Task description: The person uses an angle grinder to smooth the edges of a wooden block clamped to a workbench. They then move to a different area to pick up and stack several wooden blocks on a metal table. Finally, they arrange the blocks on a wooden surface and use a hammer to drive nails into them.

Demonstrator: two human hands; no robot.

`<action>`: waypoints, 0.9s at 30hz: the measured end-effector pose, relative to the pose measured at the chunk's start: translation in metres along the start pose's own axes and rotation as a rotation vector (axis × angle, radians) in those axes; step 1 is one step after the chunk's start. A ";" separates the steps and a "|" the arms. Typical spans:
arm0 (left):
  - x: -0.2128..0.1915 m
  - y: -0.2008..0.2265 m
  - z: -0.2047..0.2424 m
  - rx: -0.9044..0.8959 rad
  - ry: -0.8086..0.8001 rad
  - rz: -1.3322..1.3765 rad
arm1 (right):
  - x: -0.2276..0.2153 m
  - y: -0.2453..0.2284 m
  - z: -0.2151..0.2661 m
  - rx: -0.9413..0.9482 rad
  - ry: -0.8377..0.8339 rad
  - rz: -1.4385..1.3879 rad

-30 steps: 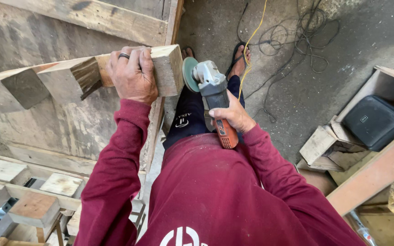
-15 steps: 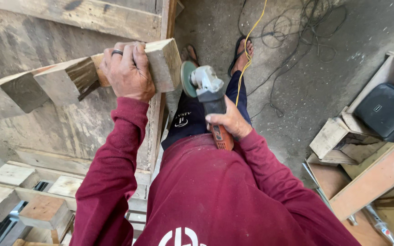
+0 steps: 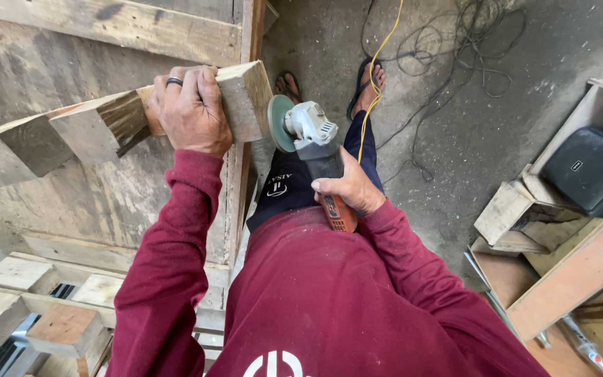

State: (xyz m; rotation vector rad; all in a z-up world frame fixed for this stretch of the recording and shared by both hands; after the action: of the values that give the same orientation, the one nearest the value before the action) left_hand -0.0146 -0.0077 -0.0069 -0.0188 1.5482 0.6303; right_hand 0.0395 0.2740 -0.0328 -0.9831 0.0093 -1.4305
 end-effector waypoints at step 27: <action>-0.007 0.012 -0.004 -0.037 0.018 0.061 | -0.025 -0.038 -0.058 0.058 -0.020 0.074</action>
State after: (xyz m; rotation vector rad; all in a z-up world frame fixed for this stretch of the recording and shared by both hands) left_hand -0.0220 -0.0018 0.0037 -0.0051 1.5587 0.7091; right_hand -0.0281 0.2687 -0.0615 -0.9400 -0.0106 -1.3456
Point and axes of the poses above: each hand's wrist, its own z-axis away from the middle knuckle, its own x-axis out of the palm, y = z × x, the point moved 2 cm from there along -z, towards the middle knuckle, and after that the axes turned 10 degrees about -x, right-handed, at the moved point
